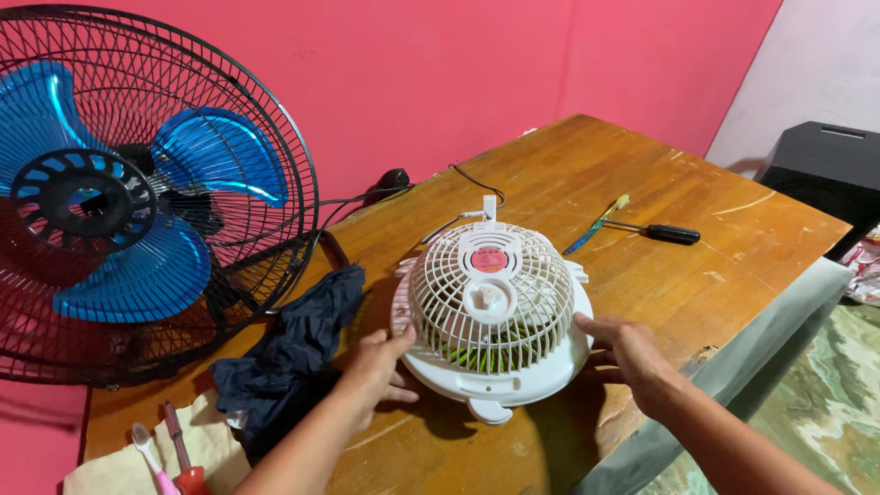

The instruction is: The person assembles a small white and green electric fan on a wooden table. They attach the front grille to the fan body, then use a screwdriver to tighten screws around the grille perimeter to secure it in place.

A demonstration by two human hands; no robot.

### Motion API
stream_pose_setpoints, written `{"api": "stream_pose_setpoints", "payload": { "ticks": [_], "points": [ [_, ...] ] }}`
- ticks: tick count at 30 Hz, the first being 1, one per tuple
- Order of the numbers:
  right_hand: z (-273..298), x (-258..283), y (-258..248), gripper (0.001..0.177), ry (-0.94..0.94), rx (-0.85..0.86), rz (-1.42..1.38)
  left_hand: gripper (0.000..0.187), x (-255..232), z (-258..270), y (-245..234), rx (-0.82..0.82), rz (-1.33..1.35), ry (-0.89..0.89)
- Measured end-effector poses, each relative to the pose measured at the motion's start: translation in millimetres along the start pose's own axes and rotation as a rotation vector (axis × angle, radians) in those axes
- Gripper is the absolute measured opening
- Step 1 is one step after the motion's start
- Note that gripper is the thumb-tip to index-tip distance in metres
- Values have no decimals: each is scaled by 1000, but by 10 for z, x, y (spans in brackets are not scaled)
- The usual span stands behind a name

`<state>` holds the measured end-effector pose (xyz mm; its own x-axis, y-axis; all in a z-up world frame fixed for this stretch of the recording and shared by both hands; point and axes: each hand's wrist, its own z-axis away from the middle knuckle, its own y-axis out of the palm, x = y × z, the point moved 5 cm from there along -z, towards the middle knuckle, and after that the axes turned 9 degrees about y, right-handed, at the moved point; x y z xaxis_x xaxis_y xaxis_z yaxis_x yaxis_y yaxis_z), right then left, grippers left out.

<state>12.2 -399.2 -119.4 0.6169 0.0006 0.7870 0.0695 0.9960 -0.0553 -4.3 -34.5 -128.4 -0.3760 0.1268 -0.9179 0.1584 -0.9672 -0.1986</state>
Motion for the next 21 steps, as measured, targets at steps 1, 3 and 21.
{"api": "stream_pose_setpoints", "payload": {
  "ticks": [1, 3, 21],
  "points": [
    [11, 7, 7, 38, -12, -4, 23, 43, 16, 33, 72, 49, 33, 25],
    [1, 26, 25, 33, -28, 4, 43, 32, -7, 16, 138, 94, 81, 66],
    [0, 21, 105, 55, -27, -54, 13, 65, 61, -119, 262, -51, 42, 155]
  ]
}}
